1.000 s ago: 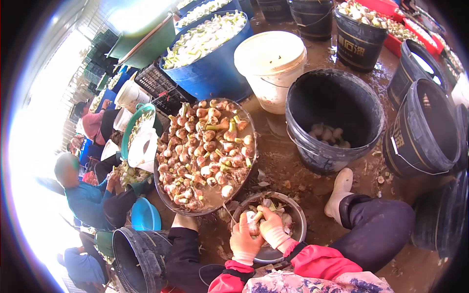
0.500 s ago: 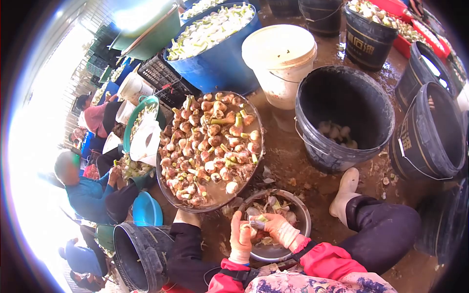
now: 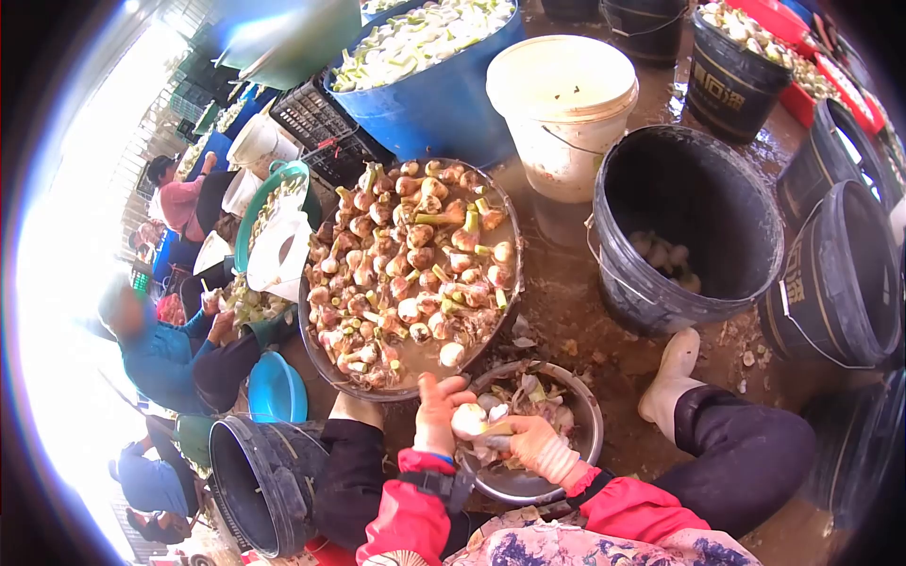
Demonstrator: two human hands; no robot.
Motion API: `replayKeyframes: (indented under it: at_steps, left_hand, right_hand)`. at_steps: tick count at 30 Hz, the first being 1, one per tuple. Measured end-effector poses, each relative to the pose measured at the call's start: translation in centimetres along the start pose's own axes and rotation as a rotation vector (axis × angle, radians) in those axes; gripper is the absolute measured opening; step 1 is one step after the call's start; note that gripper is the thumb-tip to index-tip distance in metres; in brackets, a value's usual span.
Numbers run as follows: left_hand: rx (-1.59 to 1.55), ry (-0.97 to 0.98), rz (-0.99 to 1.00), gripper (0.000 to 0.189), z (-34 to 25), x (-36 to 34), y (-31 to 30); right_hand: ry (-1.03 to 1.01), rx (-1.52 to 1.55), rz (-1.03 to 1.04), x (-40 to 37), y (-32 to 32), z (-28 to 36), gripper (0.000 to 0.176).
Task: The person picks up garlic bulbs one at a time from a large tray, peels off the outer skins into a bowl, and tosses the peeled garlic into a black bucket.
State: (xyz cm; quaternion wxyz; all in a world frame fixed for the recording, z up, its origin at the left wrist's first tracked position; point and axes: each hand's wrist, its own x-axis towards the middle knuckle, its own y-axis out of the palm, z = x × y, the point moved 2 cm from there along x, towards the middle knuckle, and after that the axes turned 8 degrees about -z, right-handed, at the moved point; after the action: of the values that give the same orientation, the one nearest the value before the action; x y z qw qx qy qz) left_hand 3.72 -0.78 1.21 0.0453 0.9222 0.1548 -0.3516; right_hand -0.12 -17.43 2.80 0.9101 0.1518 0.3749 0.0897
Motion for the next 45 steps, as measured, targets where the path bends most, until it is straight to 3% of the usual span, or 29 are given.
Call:
replayKeyframes:
  at_steps: [1,3,5,6,7,9,10,11,13,14,15,16,17,19,21,23,25,26,27,29,30,32,33,35,36,37,41,43,45]
  left_hand:
    - [-0.268,0.115,-0.136,0.073,0.3,-0.4,0.1]
    - [-0.435,0.158,-0.029,0.066,2.7,-1.2,-0.7]
    - [0.201,0.594,0.048,0.076,4.9,-3.7,-0.4]
    - [0.687,0.952,-0.162,0.079,3.9,-5.5,0.0]
    - [0.603,0.685,-0.300,0.053,4.4,-4.4,-0.8]
    - [-0.013,0.334,-0.174,0.031,4.8,-3.2,-2.0]
    - [-0.106,0.237,-0.191,0.024,5.1,-3.4,-2.7]
    - [-0.151,0.273,-0.172,0.027,4.9,-3.3,-3.2]
    - [-0.249,0.027,0.023,0.029,2.5,-5.7,-3.6]
    - [-0.261,-0.014,0.052,0.036,2.7,-5.6,-4.4]
    - [-0.259,-0.013,0.047,0.036,2.5,-6.0,-4.6]
    - [-0.231,0.078,0.057,0.038,2.2,-6.6,-4.7]
    - [-0.203,0.170,0.068,0.041,2.0,-7.0,-4.7]
    - [-0.151,0.235,0.046,0.042,2.2,-7.1,-4.5]
    - [-0.031,0.361,0.011,0.045,2.4,-7.1,-4.0]
    - [0.028,0.423,0.005,0.047,2.5,-7.1,-3.3]
    - [0.344,0.550,-0.092,0.051,2.6,-7.3,-2.8]
    - [0.457,0.587,-0.181,0.052,3.0,-7.2,-2.8]
    - [0.673,0.878,-0.255,0.050,3.3,-6.4,-2.7]
    - [0.817,0.966,-0.322,0.050,3.7,-6.7,-1.9]
    - [0.819,0.969,-0.317,0.050,3.9,-6.5,-2.0]
    - [0.222,0.513,-0.080,0.045,5.0,-5.4,-2.7]
    - [-0.068,0.387,0.046,0.045,2.9,-7.1,-1.5]
    - [-0.277,0.283,0.030,0.047,1.9,-7.1,-1.9]
    - [-0.292,0.330,-0.077,0.049,1.9,-6.8,-1.9]
    - [-0.354,0.274,-0.018,0.047,2.5,-5.3,-3.3]
    - [-0.438,0.081,-0.151,0.048,2.6,-3.9,-5.4]
    - [-0.486,0.009,-0.188,0.048,2.5,-3.7,-6.0]
    - [-0.637,-0.092,-0.206,0.043,3.2,-3.0,-6.8]
  right_hand:
    - [-0.006,0.003,-0.005,0.7,-0.2,-0.8,0.021]
    - [-0.038,0.333,-0.065,2.6,-0.8,-3.2,0.022]
    - [-0.025,0.189,-0.056,2.4,-0.5,-3.3,0.023]
    - [-0.060,-0.080,0.010,2.2,-0.1,-3.9,0.021]
    - [-0.107,-0.352,0.079,2.1,0.5,-4.4,0.020]
    - [-0.140,-0.342,0.112,2.7,0.2,-5.1,0.018]
    - [-0.221,-0.354,0.011,2.9,-0.7,-5.1,0.017]
    - [-0.301,-0.363,-0.092,3.2,-1.8,-5.0,0.017]
    - [-0.174,-0.319,-0.346,5.3,-5.5,-5.7,0.018]
    - [-0.165,-0.467,-0.392,6.6,-7.5,-6.8,0.019]
    - [-0.157,-0.618,-0.435,6.9,-8.2,-6.4,0.020]
    - [-0.106,-0.903,-0.257,7.4,-7.8,-6.5,0.024]
    - [-0.254,-0.899,-0.123,6.7,-7.4,-7.4,0.033]
    - [-0.286,-1.024,-0.104,4.1,-4.5,-6.3,0.033]
    - [-0.303,-0.876,-0.034,3.6,-2.5,-5.7,0.045]
    - [-0.357,-0.369,-0.011,2.1,-0.5,-4.4,0.045]
    - [-0.337,-0.334,-0.037,1.0,0.8,-3.4,0.045]
    - [-0.475,-0.484,-0.047,0.9,1.1,-3.3,0.046]
    - [-0.548,-0.543,-0.079,0.7,1.6,-3.8,0.042]
    - [-0.809,-0.624,-0.265,1.0,2.1,-4.9,0.040]
    - [-0.809,-0.621,-0.269,1.7,1.9,-5.4,0.040]
    - [-0.805,-0.374,-0.208,2.9,1.5,-5.9,0.038]
    - [-0.804,-0.373,-0.209,2.2,1.2,-4.8,0.038]
    - [-0.240,0.288,0.107,1.1,0.7,-2.6,0.037]
    - [-0.217,0.446,0.187,0.3,0.6,-1.1,0.035]
    - [-0.184,0.549,0.207,-0.2,0.5,0.0,0.036]
    - [-0.184,0.637,0.151,-1.4,-1.8,3.2,0.034]
    - [-0.335,0.817,0.241,-1.5,-2.6,4.1,0.032]
    - [-0.278,0.798,0.141,-2.0,-3.8,4.6,0.029]
